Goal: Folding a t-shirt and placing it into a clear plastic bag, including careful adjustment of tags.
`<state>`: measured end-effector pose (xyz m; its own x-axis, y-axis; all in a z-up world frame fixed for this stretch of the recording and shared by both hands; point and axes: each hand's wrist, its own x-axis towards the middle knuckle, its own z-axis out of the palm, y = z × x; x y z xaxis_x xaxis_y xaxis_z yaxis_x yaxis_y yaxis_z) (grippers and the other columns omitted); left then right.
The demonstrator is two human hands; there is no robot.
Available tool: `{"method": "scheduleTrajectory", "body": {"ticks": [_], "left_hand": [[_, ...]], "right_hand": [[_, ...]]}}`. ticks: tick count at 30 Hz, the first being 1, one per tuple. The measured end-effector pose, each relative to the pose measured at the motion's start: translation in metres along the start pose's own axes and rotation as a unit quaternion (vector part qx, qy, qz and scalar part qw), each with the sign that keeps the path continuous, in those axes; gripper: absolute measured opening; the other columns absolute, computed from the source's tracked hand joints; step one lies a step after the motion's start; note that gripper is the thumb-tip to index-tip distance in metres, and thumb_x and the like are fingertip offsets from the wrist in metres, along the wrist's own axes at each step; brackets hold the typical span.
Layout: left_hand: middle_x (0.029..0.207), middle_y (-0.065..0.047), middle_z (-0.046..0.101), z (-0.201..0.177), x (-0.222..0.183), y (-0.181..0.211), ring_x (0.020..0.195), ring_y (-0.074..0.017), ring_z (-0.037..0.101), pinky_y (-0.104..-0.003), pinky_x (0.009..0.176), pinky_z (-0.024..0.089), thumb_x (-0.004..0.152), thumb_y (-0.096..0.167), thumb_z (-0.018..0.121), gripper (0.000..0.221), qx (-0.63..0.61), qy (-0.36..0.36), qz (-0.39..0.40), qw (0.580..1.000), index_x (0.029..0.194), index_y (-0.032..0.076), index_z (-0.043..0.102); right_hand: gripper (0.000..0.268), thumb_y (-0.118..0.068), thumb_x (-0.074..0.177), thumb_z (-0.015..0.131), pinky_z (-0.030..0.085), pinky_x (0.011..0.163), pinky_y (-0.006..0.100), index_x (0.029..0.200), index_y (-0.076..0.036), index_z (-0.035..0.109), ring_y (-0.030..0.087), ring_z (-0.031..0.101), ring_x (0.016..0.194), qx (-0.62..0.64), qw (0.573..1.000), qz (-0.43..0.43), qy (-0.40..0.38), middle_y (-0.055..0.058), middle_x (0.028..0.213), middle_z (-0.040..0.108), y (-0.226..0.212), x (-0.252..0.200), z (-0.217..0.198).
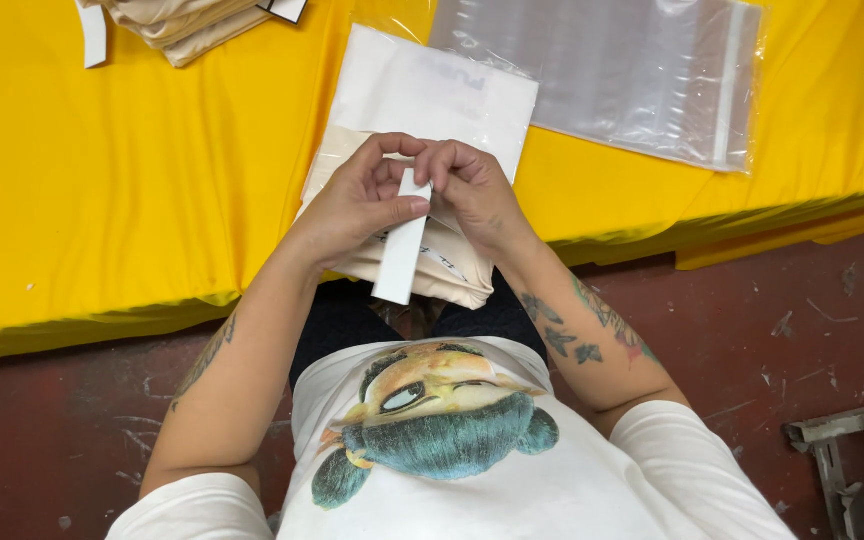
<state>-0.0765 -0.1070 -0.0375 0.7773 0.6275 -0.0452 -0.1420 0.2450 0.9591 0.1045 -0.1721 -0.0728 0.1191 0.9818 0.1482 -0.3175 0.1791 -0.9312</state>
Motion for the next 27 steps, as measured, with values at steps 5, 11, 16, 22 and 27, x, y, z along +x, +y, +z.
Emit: {"method": "scheduleTrajectory", "body": {"ticks": [5,11,16,22,27], "left_hand": [[0.096,-0.002,0.063,-0.012,-0.004,-0.007,0.087,-0.0109,0.070,-0.024,0.079,0.063,0.091,0.002,0.076,0.038,-0.067,0.089,-0.026,0.993,0.126,0.006,0.061],[0.096,-0.003,0.064,-0.024,-0.015,-0.027,0.089,-0.0114,0.068,-0.025,0.082,0.061,0.092,0.004,0.076,0.026,-0.082,0.160,-0.049,0.983,0.117,0.007,0.068],[0.118,-0.006,0.063,-0.008,-0.035,0.004,0.100,-0.0119,0.067,-0.025,0.089,0.060,0.090,0.004,0.075,0.040,-0.049,0.145,-0.044,0.987,0.129,0.009,0.063],[0.124,-0.014,0.057,0.003,-0.049,0.044,0.094,-0.0168,0.061,-0.029,0.086,0.060,0.081,-0.002,0.078,0.062,0.232,0.065,-0.021,0.970,0.140,0.000,0.058],[0.100,-0.020,0.072,0.010,-0.048,0.079,0.091,-0.0350,0.075,-0.046,0.078,0.061,0.090,0.005,0.065,0.052,0.588,0.010,-0.009,0.809,0.141,0.002,0.059]], "right_hand": [[0.043,-0.010,0.099,0.068,0.050,0.110,0.043,0.136,-0.007,0.046,0.027,0.059,0.126,-0.154,0.987,0.004,-0.043,0.017,0.132,0.057,-0.042,-0.017,0.003],[0.032,-0.002,0.092,0.072,0.061,0.082,0.036,0.124,-0.006,0.070,0.028,0.074,0.092,-0.413,0.909,0.057,-0.026,0.020,0.100,0.076,-0.053,-0.034,-0.003],[0.033,-0.004,0.093,0.077,0.057,0.090,0.032,0.124,-0.012,0.067,0.021,0.074,0.098,-0.394,0.916,-0.056,0.047,0.010,0.099,0.076,-0.070,-0.025,-0.010],[0.039,-0.002,0.101,0.068,0.059,0.088,0.039,0.136,-0.010,0.052,0.024,0.070,0.092,-0.391,0.912,-0.119,-0.032,0.011,0.101,0.072,-0.098,-0.019,-0.002],[0.044,0.000,0.096,0.073,0.057,0.067,0.031,0.135,-0.011,0.054,0.022,0.063,0.074,-0.447,0.887,-0.116,-0.027,0.013,0.095,0.072,-0.108,-0.029,0.006]]}}
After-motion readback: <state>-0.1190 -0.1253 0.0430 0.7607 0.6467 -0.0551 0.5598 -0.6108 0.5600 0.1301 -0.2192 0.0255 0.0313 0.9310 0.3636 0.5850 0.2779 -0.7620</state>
